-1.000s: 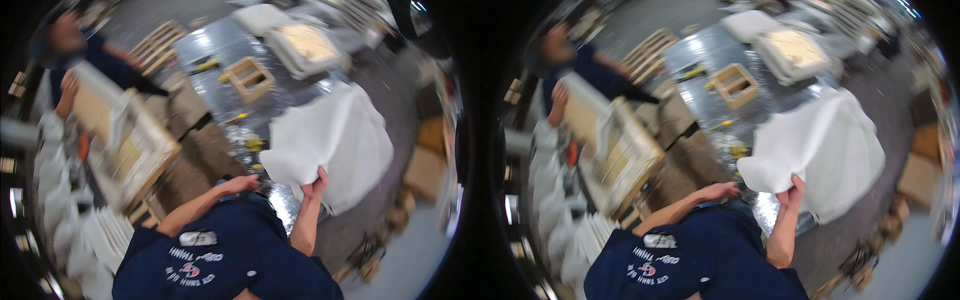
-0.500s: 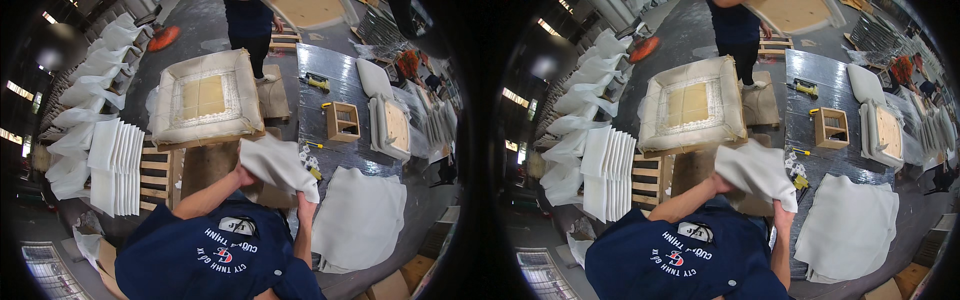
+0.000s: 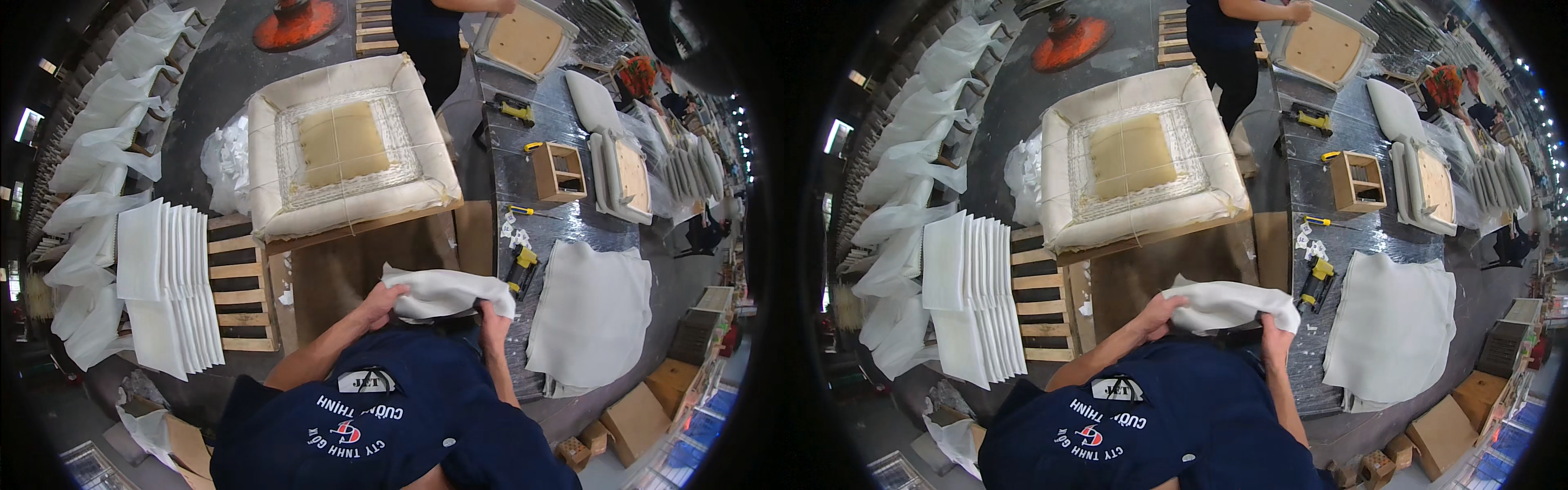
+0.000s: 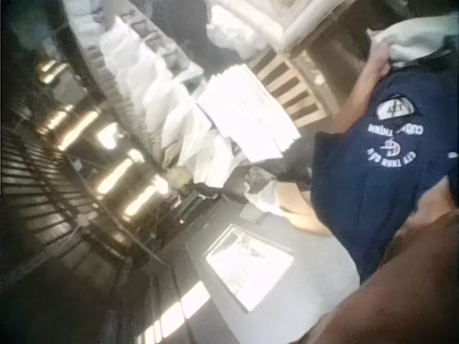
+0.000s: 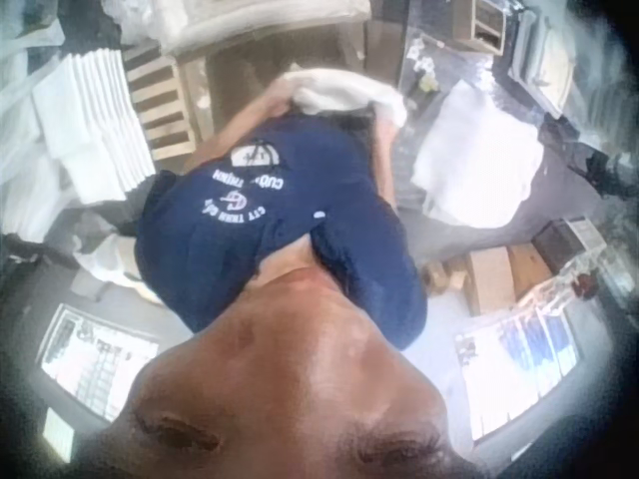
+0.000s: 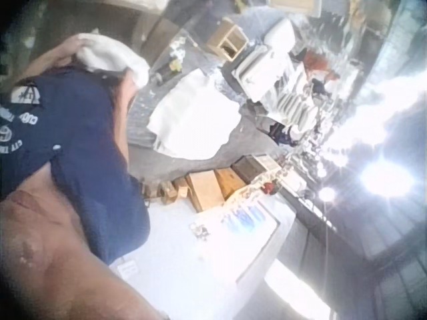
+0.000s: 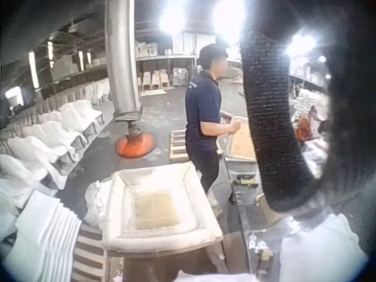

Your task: The person staples white fabric onto a wooden chair frame using a pneumatic staple gun. They smooth the fabric, pull it taut, and secure it around the edges of the frame while a coworker assists on the opposite side.

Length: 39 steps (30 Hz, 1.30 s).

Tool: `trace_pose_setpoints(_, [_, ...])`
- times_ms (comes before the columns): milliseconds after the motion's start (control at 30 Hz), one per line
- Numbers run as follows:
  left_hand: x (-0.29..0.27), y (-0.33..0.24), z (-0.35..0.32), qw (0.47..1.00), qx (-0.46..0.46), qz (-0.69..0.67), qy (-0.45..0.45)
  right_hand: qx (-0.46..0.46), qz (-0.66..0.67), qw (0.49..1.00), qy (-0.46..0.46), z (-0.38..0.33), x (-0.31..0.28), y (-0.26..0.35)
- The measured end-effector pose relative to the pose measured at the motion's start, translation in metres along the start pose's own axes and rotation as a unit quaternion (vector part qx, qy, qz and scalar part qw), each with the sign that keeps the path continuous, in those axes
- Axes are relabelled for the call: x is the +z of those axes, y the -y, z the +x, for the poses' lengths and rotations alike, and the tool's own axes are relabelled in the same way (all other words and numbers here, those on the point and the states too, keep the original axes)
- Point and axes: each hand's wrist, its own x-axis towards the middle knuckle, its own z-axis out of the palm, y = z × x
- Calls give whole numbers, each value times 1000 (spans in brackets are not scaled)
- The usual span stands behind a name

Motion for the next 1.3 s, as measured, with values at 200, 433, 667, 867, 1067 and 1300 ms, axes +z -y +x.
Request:
trace_pose_setpoints(200, [36, -29, 35, 963, 59, 236, 114, 140, 345, 923, -100, 12, -16, 3])
trace_pose_setpoints(433, [131, -51, 65, 910, 2, 317, 268, 290, 410, 863, -59, 114, -61, -77])
trace_pose_setpoints(667, [174, -114, 99, 908, -190, 295, 229, 227, 391, 883, -129, 156, -94, -131])
trace_pose_setpoints(867, [179, -131, 160, 879, -148, 385, 240, 195, 515, 756, -355, 125, -186, -136])
trace_pose_setpoints(1067, [155, -169, 299, 990, -90, 26, 109, 105, 557, 720, -399, 99, -189, -89])
trace_pose_setpoints(1300, [64, -416, 274, 900, 240, -362, -35, 122, 634, 762, -36, 243, 43, 52])
